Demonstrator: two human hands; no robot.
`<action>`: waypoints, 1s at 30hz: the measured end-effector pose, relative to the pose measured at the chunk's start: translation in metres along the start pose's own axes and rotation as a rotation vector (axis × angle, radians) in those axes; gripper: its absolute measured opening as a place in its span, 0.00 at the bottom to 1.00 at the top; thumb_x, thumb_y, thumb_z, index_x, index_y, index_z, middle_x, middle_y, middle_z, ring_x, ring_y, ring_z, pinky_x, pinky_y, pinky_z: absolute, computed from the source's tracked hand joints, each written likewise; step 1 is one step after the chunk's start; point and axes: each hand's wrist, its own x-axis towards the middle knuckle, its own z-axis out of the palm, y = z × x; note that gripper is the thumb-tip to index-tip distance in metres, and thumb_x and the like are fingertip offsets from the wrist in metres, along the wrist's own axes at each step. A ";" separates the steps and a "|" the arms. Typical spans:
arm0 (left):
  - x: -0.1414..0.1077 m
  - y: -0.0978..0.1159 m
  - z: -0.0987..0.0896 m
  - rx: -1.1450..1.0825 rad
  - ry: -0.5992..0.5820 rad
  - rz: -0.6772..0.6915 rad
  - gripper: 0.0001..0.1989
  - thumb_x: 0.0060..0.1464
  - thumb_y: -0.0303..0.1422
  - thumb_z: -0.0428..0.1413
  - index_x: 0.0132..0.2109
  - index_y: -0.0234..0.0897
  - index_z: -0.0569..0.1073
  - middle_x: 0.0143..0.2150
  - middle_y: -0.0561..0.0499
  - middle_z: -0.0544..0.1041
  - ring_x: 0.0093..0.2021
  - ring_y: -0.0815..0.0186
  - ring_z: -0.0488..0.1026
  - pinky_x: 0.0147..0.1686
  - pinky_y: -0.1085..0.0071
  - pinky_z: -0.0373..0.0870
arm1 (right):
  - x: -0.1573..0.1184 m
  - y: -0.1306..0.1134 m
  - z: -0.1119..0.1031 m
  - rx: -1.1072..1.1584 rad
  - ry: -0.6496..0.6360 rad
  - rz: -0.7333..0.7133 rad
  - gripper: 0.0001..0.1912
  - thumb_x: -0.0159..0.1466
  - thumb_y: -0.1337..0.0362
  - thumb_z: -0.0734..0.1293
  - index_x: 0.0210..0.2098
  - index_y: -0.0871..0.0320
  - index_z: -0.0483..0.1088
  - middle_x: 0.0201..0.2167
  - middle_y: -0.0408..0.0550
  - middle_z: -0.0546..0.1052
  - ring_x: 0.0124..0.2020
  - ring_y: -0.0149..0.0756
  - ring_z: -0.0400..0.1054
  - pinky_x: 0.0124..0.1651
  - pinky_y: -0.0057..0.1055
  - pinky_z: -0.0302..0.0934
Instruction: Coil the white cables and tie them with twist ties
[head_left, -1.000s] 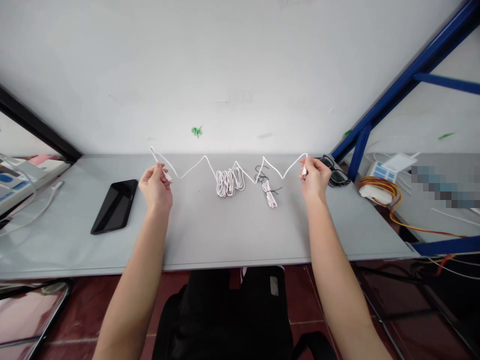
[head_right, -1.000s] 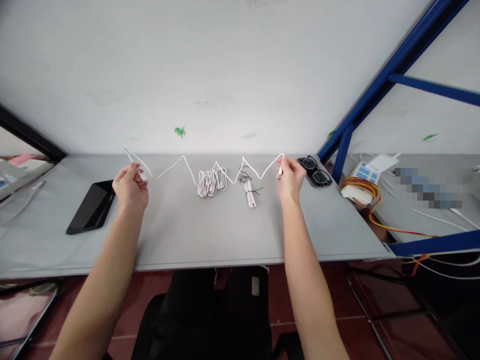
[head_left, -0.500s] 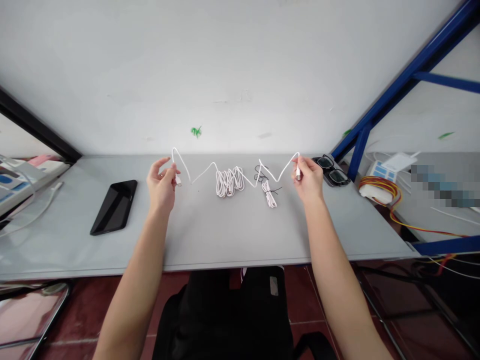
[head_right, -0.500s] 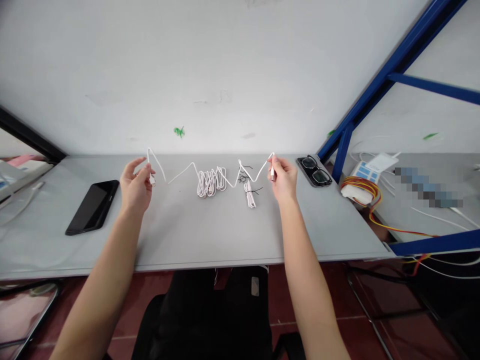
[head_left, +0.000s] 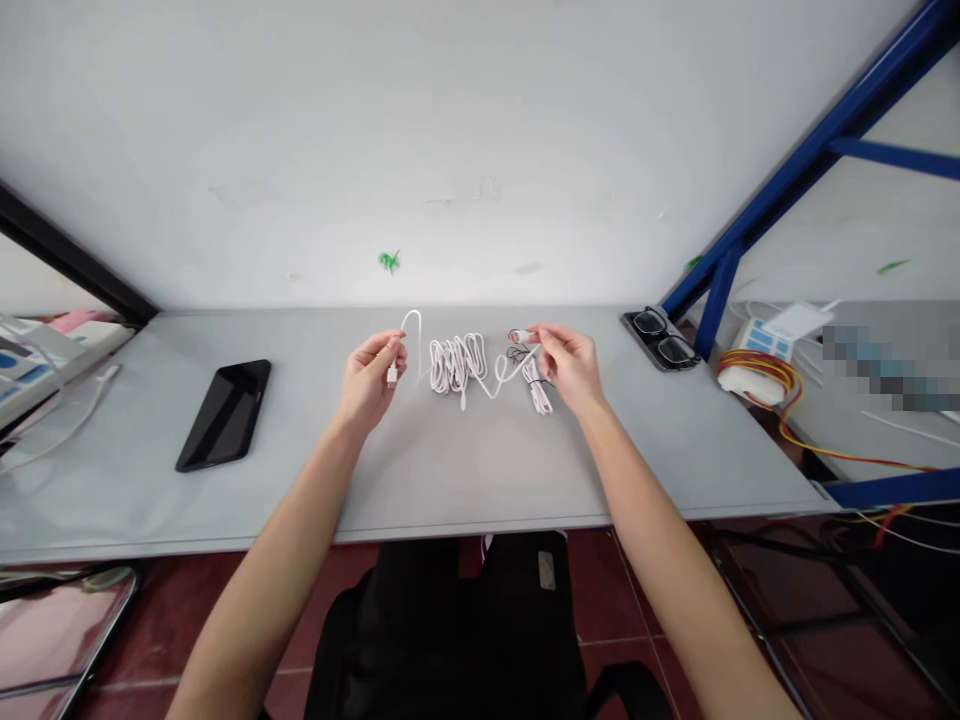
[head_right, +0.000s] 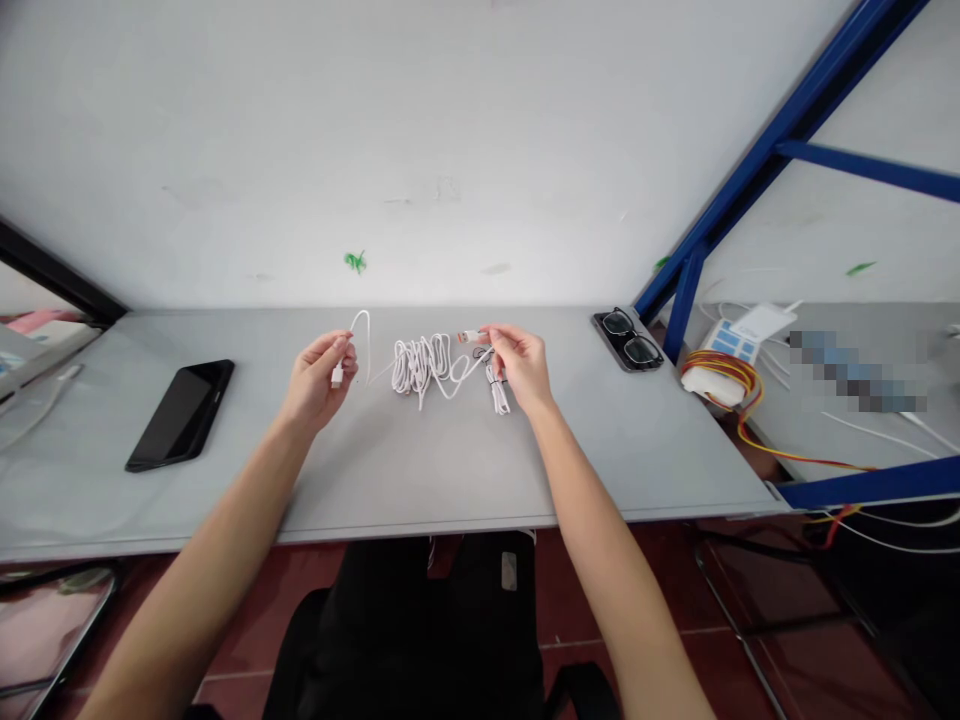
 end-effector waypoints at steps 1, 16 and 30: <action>-0.001 -0.001 0.003 0.003 -0.004 -0.002 0.11 0.42 0.36 0.68 0.32 0.36 0.78 0.27 0.52 0.70 0.26 0.75 0.65 0.27 0.78 0.65 | -0.001 0.001 0.002 -0.027 -0.022 -0.001 0.15 0.55 0.53 0.71 0.36 0.57 0.76 0.32 0.46 0.79 0.14 0.21 0.54 0.16 0.26 0.51; -0.010 -0.025 0.006 0.509 -0.101 0.241 0.13 0.46 0.38 0.66 0.39 0.36 0.82 0.35 0.45 0.81 0.34 0.62 0.78 0.36 0.68 0.74 | -0.008 0.016 0.017 -0.242 0.153 -0.164 0.10 0.56 0.58 0.71 0.30 0.58 0.71 0.25 0.43 0.76 0.21 0.28 0.62 0.26 0.27 0.56; -0.013 -0.029 0.018 0.805 -0.035 0.522 0.10 0.52 0.37 0.62 0.25 0.39 0.77 0.26 0.50 0.74 0.23 0.71 0.65 0.27 0.71 0.62 | -0.010 0.023 0.021 -0.250 0.099 -0.157 0.19 0.61 0.48 0.68 0.30 0.55 0.62 0.24 0.45 0.77 0.21 0.29 0.65 0.25 0.28 0.52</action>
